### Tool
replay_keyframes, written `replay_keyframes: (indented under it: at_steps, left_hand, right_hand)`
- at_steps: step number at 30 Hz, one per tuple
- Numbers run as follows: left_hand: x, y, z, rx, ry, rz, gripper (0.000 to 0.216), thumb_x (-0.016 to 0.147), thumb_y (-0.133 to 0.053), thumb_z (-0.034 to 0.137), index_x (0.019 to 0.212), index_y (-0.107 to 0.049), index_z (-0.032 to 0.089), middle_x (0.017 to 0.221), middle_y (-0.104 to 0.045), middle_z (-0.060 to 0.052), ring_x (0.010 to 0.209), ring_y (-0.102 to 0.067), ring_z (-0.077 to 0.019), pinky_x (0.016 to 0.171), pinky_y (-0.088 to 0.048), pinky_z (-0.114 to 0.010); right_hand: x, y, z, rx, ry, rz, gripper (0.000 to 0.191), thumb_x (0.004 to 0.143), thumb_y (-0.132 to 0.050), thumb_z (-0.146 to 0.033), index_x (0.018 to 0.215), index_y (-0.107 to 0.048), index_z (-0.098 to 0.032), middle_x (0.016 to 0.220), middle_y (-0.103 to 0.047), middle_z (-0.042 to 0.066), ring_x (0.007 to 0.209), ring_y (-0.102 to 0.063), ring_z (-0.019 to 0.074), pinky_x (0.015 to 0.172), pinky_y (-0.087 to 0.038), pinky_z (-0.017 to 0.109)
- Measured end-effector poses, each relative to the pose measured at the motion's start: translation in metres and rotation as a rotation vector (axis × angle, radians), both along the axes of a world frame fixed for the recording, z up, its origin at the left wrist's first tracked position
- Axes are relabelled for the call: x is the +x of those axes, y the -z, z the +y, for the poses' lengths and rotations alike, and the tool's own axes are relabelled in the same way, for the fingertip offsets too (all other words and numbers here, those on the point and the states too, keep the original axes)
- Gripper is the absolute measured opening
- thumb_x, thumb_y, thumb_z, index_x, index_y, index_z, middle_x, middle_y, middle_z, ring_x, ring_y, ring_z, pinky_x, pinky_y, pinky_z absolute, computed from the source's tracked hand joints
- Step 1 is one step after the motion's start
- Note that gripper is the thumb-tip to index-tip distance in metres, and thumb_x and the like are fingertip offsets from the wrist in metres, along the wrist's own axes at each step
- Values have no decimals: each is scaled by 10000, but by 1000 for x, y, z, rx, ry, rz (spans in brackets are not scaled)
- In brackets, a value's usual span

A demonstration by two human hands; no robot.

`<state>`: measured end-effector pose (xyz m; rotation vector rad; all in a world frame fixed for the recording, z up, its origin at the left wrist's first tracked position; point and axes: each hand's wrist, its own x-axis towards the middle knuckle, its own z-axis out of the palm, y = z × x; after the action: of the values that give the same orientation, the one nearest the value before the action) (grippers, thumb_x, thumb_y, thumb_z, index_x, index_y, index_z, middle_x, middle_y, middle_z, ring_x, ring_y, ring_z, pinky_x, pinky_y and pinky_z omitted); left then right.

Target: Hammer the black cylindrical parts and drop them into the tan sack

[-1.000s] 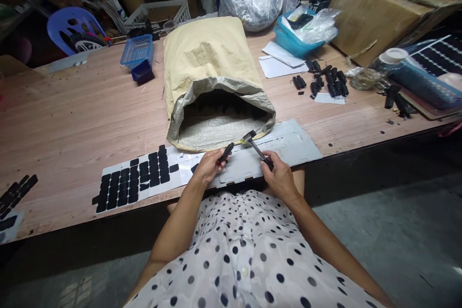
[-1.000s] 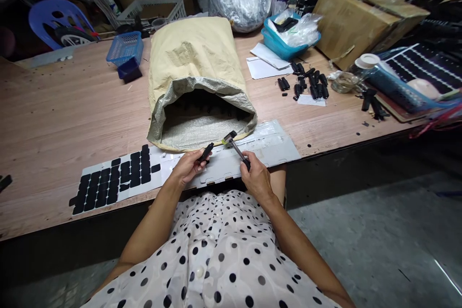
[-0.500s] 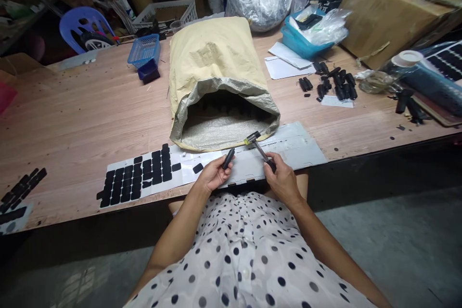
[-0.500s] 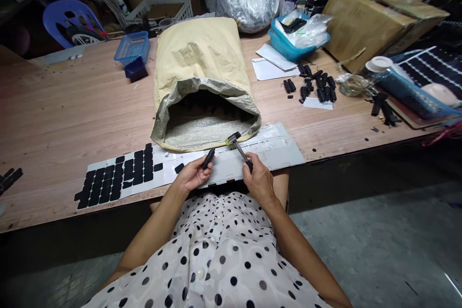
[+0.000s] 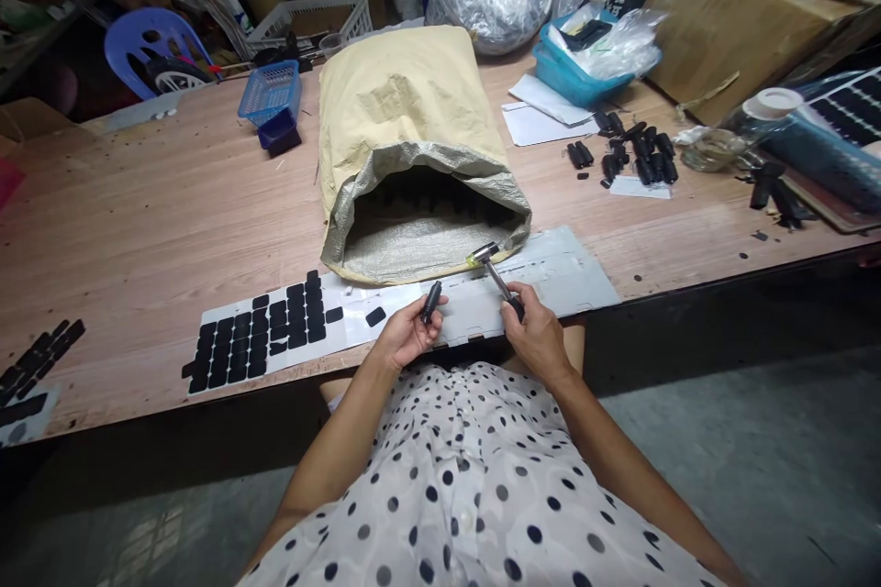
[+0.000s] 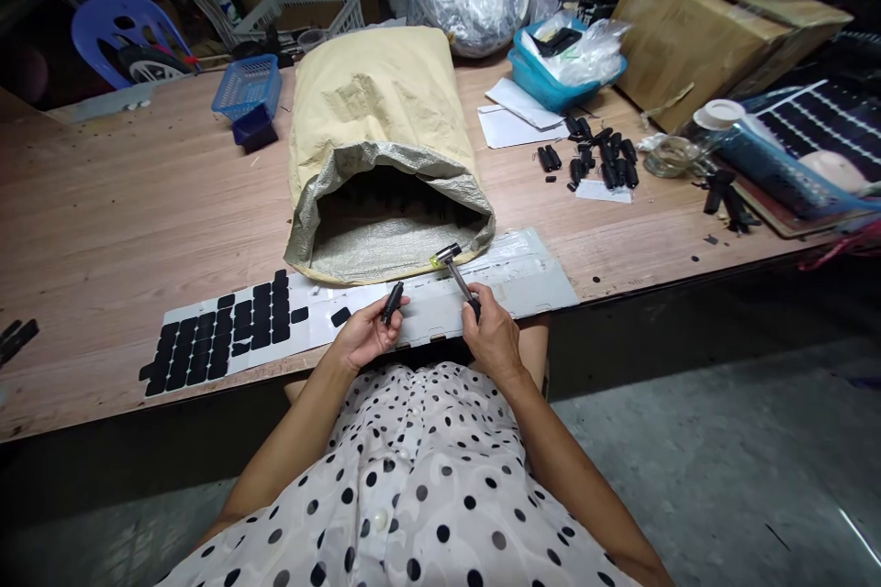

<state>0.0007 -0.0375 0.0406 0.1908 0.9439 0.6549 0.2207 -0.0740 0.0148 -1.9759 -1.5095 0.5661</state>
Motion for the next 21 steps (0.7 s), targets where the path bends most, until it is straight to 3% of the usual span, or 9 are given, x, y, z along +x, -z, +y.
replay_keyframes:
  at_steps: [16,21]
  left_hand:
    - [1,1,-11,56,10,-14,267,1007,-531,291,926,-709,108,535,-539,13,429,-457,-88,451,-377,-193]
    - [2,-4,-28,138,87,-71,243,963,-594,327,936,-708,114,569,-567,-1,477,-496,-98,513,-412,-210]
  right_hand:
    - [1,3,2,23,7,-25,372,856,-479,-389,1145,-670,-252,748,-720,38,562,-539,204,582,-362,293]
    - [2,0,2,-15,9,-37,375,857,-490,-384,1155,-667,-244,802,-734,57,589,-557,212,598,-368,295]
